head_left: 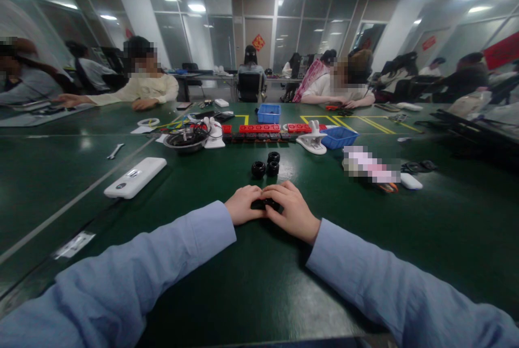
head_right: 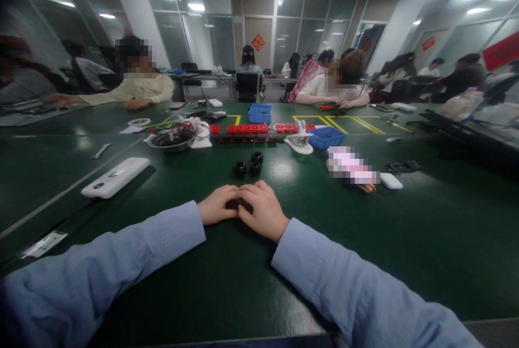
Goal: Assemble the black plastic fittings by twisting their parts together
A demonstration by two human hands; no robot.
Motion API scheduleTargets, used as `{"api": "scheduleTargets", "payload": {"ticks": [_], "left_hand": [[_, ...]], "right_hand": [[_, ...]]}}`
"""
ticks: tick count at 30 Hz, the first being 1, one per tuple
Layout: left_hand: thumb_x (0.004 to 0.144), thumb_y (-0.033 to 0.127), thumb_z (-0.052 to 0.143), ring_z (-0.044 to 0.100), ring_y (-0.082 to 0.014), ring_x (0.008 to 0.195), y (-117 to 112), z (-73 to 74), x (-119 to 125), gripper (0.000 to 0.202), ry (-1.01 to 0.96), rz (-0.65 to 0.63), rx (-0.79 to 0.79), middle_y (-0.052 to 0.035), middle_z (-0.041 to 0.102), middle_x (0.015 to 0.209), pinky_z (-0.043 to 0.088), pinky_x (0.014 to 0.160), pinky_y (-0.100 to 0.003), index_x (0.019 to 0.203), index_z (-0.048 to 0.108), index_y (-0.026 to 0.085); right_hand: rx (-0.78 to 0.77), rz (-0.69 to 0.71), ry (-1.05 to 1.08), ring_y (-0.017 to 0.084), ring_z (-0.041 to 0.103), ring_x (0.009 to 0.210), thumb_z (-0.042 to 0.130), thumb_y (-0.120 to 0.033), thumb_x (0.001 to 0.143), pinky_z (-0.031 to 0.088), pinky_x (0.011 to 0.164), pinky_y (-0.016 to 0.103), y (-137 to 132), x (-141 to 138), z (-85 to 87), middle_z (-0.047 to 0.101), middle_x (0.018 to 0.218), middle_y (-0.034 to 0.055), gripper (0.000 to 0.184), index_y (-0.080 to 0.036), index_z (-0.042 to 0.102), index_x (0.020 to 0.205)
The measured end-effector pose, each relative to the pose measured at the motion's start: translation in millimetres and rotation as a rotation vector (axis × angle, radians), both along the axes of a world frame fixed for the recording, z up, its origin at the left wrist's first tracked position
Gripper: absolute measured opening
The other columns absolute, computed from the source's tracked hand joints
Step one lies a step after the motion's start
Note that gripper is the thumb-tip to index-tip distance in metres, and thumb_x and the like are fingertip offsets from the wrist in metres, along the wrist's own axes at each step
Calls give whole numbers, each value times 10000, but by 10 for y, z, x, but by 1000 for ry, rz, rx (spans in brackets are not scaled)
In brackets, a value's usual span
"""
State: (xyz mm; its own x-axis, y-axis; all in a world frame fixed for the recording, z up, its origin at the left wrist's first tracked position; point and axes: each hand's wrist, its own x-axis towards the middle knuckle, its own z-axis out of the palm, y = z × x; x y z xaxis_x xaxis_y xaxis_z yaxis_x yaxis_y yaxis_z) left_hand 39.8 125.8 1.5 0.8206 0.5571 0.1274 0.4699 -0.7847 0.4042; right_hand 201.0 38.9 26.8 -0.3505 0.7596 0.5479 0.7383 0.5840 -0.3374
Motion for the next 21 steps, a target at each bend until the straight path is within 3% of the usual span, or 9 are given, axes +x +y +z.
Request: {"api": "scheduleTargets", "payload": {"ticks": [5,10,21], "left_hand": [[763,424,622,508,-222,917,7,-12,3,329,0,-6,13,-55,566,964,409,838,-366,962,596,164],[760,499,610,513,-212,895,-23,39,0,345,-10,-13,-20,-44,571,945,405,812,-350,906,624,187],[752,487,614,507,-209,872,-12,20,10,331,6,1,17,-39,558,930,400,783,-340,869,602,178]], "right_hand": [[-4,11,9,181,488,825,531,-102,714,396,772,340,-16,-1,-1,648,1043,5,229,-189,623,905],[17,-29,-19,189,450,787,498,-47,664,376,729,340,-27,4,-40,683,913,-16,224,-203,640,741],[86,-3,-106,159,435,718,480,-42,801,345,664,305,0,-11,-68,664,831,-8,288,-198,626,608]]}}
